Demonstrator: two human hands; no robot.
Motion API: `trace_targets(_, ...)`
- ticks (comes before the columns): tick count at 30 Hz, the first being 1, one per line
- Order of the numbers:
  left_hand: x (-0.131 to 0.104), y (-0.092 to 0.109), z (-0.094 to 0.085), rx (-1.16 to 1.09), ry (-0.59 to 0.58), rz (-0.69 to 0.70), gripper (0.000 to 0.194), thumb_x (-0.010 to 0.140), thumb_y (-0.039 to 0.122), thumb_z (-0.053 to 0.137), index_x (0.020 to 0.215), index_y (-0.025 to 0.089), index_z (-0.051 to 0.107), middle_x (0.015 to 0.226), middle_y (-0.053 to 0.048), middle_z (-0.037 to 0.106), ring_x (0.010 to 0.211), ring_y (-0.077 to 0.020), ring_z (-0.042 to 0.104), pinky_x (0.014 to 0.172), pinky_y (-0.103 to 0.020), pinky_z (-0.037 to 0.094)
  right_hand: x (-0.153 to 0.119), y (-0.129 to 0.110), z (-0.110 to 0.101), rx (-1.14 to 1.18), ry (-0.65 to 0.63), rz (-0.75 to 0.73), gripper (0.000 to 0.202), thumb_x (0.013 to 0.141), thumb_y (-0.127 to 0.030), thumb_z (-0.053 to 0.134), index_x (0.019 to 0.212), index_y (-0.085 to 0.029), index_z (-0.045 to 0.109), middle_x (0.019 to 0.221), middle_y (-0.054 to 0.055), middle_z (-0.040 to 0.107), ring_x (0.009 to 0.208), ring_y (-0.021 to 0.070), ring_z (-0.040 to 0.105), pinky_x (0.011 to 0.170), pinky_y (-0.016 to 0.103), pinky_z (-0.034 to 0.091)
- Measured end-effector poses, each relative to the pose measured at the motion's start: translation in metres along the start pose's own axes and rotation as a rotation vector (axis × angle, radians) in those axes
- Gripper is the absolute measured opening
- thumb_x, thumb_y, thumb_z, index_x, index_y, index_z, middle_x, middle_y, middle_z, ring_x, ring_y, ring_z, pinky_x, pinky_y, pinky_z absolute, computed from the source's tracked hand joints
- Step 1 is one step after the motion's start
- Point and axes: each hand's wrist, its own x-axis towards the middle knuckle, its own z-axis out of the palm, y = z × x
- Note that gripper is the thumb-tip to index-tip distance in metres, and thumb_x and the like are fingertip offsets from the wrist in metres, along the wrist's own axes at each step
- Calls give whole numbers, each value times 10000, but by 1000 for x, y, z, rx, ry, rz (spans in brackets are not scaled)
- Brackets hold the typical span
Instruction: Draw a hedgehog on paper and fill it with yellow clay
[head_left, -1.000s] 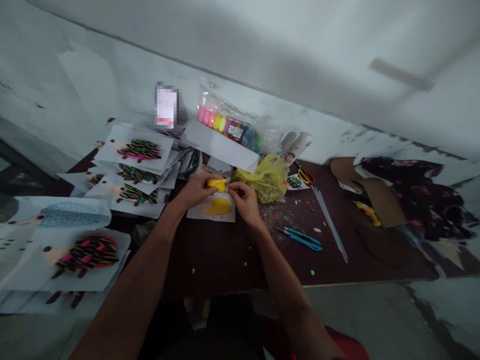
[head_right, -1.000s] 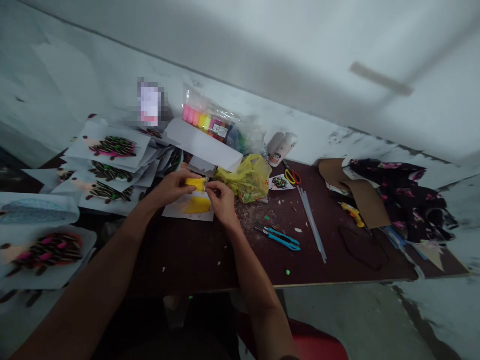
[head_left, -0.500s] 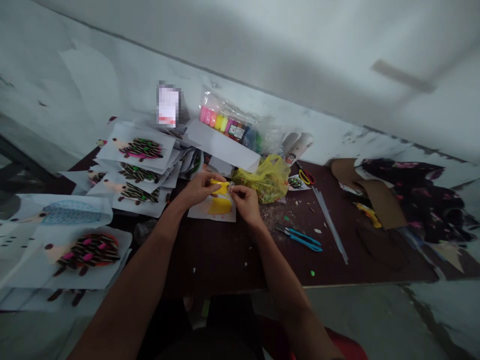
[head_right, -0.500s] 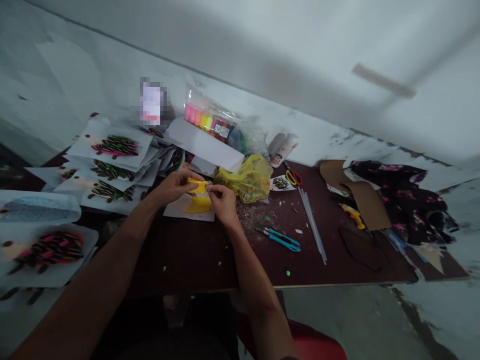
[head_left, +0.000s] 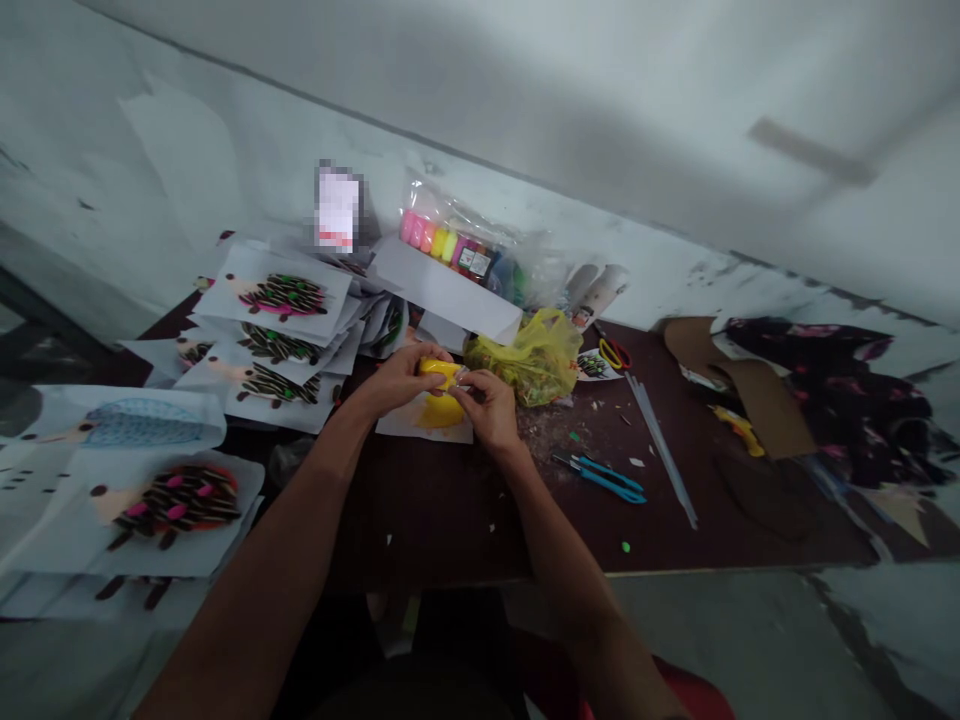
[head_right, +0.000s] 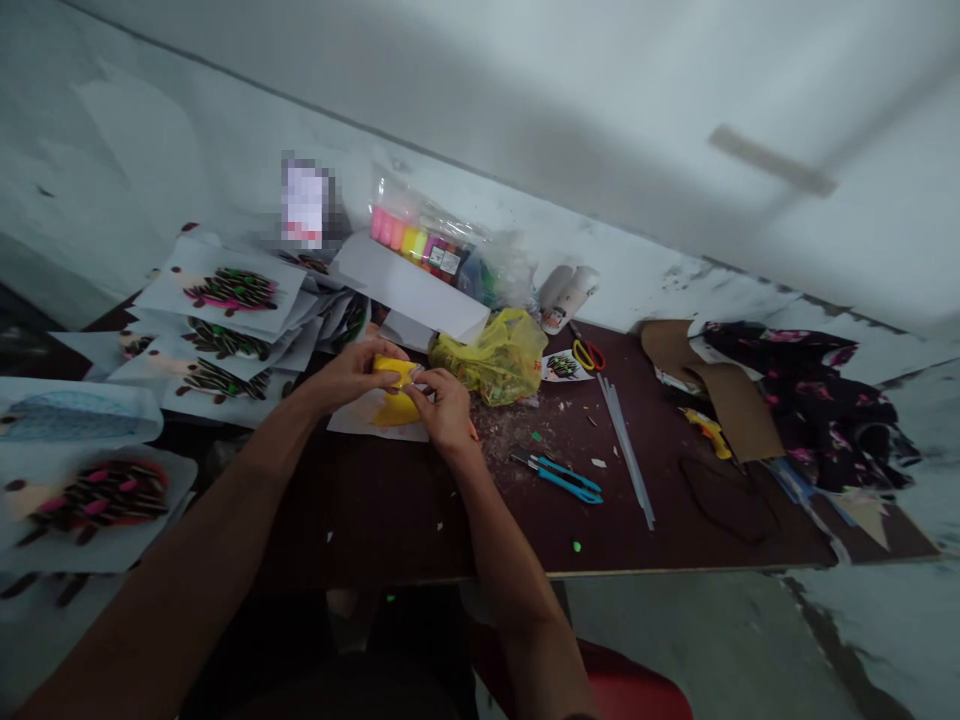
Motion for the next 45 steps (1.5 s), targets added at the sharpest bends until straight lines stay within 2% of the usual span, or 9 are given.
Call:
trace_targets(7, 1, -2, 1, -61, 10, -21, 239, 708, 247, 719, 919, 163, 644, 868, -26, 671, 705, -119, 647, 626, -257, 591, -1, -7, 1, -18, 9, -47, 225, 905, -408, 640, 879, -226, 769, 890, 52, 683, 740, 162, 602, 760, 306, 512)
trace_targets(12, 1, -3, 0, -77, -1, -11, 271, 700, 287, 745, 921, 162, 647, 874, -39, 685, 710, -126, 650, 610, -258, 592, -1, -10, 2, -41, 26, -50, 168, 898, -350, 650, 831, -229, 744, 959, 59, 670, 901, 190, 633, 864, 334, 512)
trace_targets(17, 0, 0, 3, -105, -2, -60, 340, 623, 274, 777, 903, 171, 612, 805, 12, 641, 671, -110, 612, 581, -238, 565, -1, -4, 4, -21, 66, -70, 74, 847, -257, 684, 796, -215, 718, 1025, 73, 654, 999, 202, 629, 939, 357, 498)
trace_targets(23, 1, 1, 6, -82, 87, -30, 272, 599, 227, 714, 833, 177, 583, 715, 38, 567, 566, -88, 528, 499, -214, 480, 1, -1, 6, 165, 38, 36, 58, 804, -252, 719, 764, -212, 711, 1102, 75, 667, 1068, 201, 634, 988, 368, 489)
trace_targets(27, 3, -4, 0, 42, 253, -8, 267, 601, 257, 685, 829, 169, 577, 780, 23, 585, 636, -114, 553, 546, -230, 484, 2, -2, -1, 277, 10, 105, 146, 893, -311, 626, 878, -208, 728, 1218, 86, 670, 1172, 217, 615, 962, 359, 509)
trace_targets(33, 10, -21, -13, 299, 325, 116, 164, 762, 294, 604, 854, 161, 636, 917, -30, 644, 862, -175, 606, 834, -328, 511, -6, 2, -5, 13, -9, -2, 197, 923, -279, 574, 906, -201, 754, 1212, 110, 653, 1179, 217, 600, 1038, 379, 456)
trace_targets(39, 5, -22, -14, 750, 476, 27, 240, 800, 209, 642, 1020, 152, 720, 1111, -113, 624, 1058, -276, 566, 998, -429, 449, -23, -1, -1, -229, -123, -77, 206, 912, -204, 557, 959, -216, 757, 1246, 111, 615, 1161, 229, 572, 1050, 419, 432)
trace_targets(42, 1, -13, -14, 891, 456, 78, 288, 841, 175, 602, 1105, 132, 708, 1230, -144, 597, 1169, -315, 513, 1046, -471, 401, -28, -3, -1, -293, -139, -118, 235, 876, -148, 544, 948, -202, 761, 1225, 122, 615, 1114, 239, 567, 1014, 429, 441)
trace_targets(45, 1, -8, -16, 908, 417, 110, 227, 852, 171, 560, 998, 170, 733, 1137, -111, 651, 1146, -307, 547, 1029, -468, 418, -31, -3, 0, -372, -165, -156, 290, 843, -100, 531, 982, -207, 762, 1237, 120, 603, 1131, 248, 544, 1003, 437, 429)
